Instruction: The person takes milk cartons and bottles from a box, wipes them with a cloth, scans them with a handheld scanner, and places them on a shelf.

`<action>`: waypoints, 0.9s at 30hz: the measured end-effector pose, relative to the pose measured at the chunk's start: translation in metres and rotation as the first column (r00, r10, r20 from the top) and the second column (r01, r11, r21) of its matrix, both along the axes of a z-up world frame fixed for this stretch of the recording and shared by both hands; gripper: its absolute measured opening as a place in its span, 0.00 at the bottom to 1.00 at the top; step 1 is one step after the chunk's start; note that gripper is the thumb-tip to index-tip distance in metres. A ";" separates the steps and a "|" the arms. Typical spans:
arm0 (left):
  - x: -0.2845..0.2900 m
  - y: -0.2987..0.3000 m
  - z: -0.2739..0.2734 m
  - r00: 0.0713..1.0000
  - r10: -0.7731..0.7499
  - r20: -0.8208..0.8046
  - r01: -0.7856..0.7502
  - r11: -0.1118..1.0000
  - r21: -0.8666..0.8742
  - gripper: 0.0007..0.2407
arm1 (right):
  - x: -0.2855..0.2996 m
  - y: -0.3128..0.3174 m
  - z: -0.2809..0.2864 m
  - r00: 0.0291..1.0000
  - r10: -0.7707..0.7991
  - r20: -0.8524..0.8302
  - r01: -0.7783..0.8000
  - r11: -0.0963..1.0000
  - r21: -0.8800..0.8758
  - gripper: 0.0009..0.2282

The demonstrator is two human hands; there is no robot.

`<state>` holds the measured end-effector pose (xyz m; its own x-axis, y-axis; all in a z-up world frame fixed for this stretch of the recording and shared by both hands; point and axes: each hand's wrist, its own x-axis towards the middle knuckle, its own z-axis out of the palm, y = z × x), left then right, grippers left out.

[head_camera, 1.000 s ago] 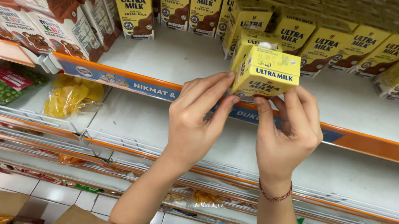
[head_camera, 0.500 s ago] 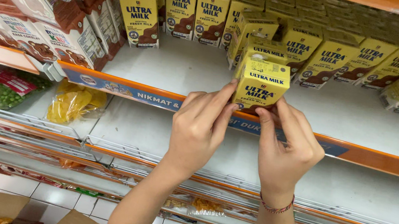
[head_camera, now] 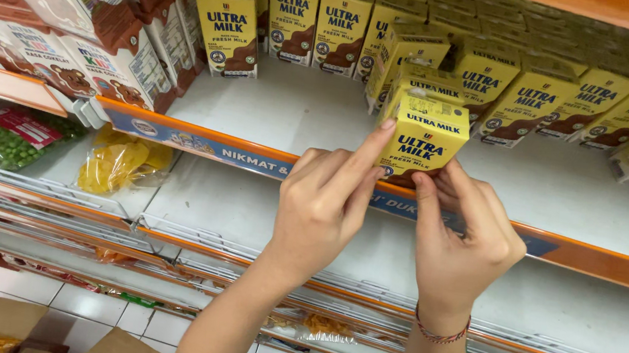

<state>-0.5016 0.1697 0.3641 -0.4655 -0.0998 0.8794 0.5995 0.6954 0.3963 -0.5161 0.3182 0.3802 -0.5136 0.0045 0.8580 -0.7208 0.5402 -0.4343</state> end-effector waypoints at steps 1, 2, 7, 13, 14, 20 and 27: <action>0.000 0.000 0.000 1.000 0.005 0.000 -0.005 1.000 0.004 0.23 | -0.001 0.001 0.000 1.000 0.005 0.004 -0.005 1.000 0.011 0.13; 0.000 0.001 0.000 1.000 0.011 0.000 -0.011 1.000 0.007 0.23 | -0.001 0.004 0.001 1.000 0.010 0.009 -0.010 1.000 0.021 0.13; 0.004 0.002 -0.002 1.000 -0.020 0.001 0.020 0.997 0.080 0.22 | -0.006 0.013 -0.007 0.996 0.081 0.037 -0.081 0.997 -0.014 0.14; 0.028 -0.010 -0.028 0.996 0.013 -0.084 0.008 0.970 0.242 0.17 | -0.015 0.012 -0.050 0.966 0.193 -0.172 -0.226 0.953 -0.199 0.14; 0.037 -0.016 -0.036 0.996 0.020 -0.084 0.002 0.968 0.252 0.17 | -0.014 0.010 -0.058 0.953 0.219 -0.210 -0.261 0.944 -0.200 0.13; 0.108 -0.048 -0.091 0.988 0.148 0.036 -0.151 0.929 0.338 0.17 | 0.022 -0.055 -0.111 0.772 0.622 -0.127 -0.632 0.731 -0.258 0.11; 0.209 -0.089 -0.158 0.938 0.239 0.251 -0.339 0.783 0.522 0.14 | 0.083 -0.168 -0.188 0.433 0.877 0.209 -0.795 0.481 -0.371 0.09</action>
<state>-0.2929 0.0802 0.2059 -0.4656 -0.6949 0.5480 0.2981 0.4599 0.8364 -0.4328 0.1507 0.1919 -0.5913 -0.4525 0.6675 -0.5565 -0.3702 -0.7438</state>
